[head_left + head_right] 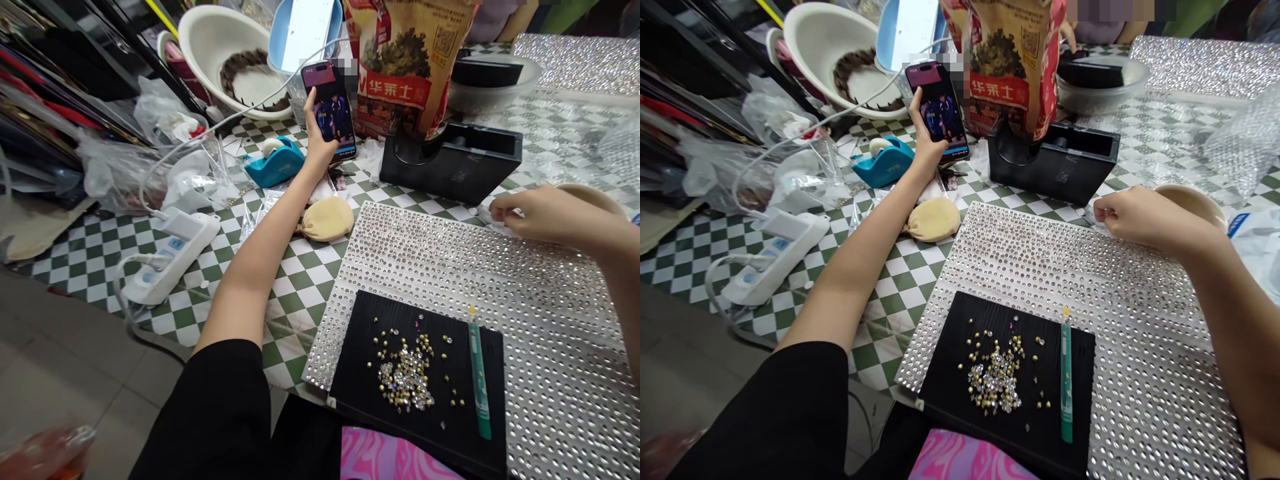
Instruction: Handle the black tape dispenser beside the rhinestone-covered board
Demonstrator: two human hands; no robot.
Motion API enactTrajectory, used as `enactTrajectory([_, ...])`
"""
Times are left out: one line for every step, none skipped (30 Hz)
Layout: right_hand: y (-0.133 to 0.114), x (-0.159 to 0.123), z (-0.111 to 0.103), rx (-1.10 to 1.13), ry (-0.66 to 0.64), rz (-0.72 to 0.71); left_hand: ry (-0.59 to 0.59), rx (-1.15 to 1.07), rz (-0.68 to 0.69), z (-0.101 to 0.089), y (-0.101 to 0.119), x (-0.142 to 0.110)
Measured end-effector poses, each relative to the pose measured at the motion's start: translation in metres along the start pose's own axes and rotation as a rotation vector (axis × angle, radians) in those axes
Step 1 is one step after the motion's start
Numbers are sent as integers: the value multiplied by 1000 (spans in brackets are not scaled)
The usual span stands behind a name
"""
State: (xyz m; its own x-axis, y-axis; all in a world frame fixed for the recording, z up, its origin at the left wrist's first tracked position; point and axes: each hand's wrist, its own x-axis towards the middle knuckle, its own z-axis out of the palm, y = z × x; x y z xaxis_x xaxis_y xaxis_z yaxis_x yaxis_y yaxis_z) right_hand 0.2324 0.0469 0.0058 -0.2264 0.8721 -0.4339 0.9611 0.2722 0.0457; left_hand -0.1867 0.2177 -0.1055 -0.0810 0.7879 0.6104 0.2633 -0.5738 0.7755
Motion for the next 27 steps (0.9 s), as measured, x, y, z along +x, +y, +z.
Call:
enactTrajectory([0, 0, 0, 0, 4, -2, 5, 7, -16, 0, -2, 1])
enactTrajectory([0, 0, 0, 4, 6, -5, 10, 23, -21, -1, -3, 2])
enactTrajectory([0, 0, 0, 8, 8, -6, 19, 46, -17, -1, -5, 3])
enactTrajectory([0, 0, 0, 12, 5, -7, 24, 68, -9, -1, -6, 3])
enactTrajectory([1, 1, 0, 13, 0, -8, 25, 84, 1, -1, -5, 2])
enactTrajectory([1, 1, 0, 11, -5, -10, 26, 91, 14, -1, -5, 1])
enactTrajectory([1, 1, 1, 7, -6, -11, 27, 91, 30, 0, -3, 0])
enactTrajectory([1, 1, 1, 0, -7, -12, 25, 89, 48, 0, -1, -2])
enactTrajectory([1, 1, 1, -5, -5, -12, 21, 90, 63, 0, 1, -3])
enactTrajectory([1, 1, 1, -9, -4, -13, 17, 93, 73, 1, 4, -5])
enactTrajectory([1, 1, 1, -10, -2, -12, 13, 99, 74, 1, 6, -6])
enactTrajectory([0, 1, 1, -9, -1, -12, 8, 104, 65, 1, 8, -6])
enactTrajectory([0, 1, 0, -5, -1, -10, 4, 106, 48, 1, 10, -7])
enactTrajectory([0, 1, 0, 1, 0, -5, 2, 102, 30, 1, 10, -6])
enactTrajectory([-1, 0, 0, 8, 1, -1, 3, 91, 12, 1, 10, -6])
enactTrajectory([-1, 0, -1, 15, 2, 1, 2, 74, -3, 0, 10, -4])
enactTrajectory([-2, 0, -1, 19, 3, 3, 4, 54, -16, 0, 9, -3])
enactTrajectory([-2, 0, -1, 19, 3, 4, 8, 34, -24, 0, 7, -2])
enactTrajectory([-2, -1, -1, 15, 2, 4, 14, 17, -30, 0, 5, -1])
enactTrajectory([-2, -1, -1, 10, 1, 1, 18, 7, -32, 0, 3, 0])
enactTrajectory([-2, -1, -1, 4, 0, -1, 18, 4, -27, 0, 2, 0])
enactTrajectory([-2, -1, -1, -1, 1, -2, 20, 5, -12, 0, 0, 0])
enactTrajectory([-2, -1, -1, -4, 0, -3, 17, 11, 9, 0, -1, 0])
enactTrajectory([-2, -1, -1, -7, 1, -4, 10, 24, 31, 0, -2, -1])
enactTrajectory([-2, -1, -1, -8, 2, -4, 5, 39, 50, 0, -4, -1])
enactTrajectory([-2, -1, -1, -8, 1, -5, 7, 55, 66, -1, -5, -2])
enactTrajectory([-3, -1, -1, -10, 0, -3, 14, 69, 77, -1, -8, -1])
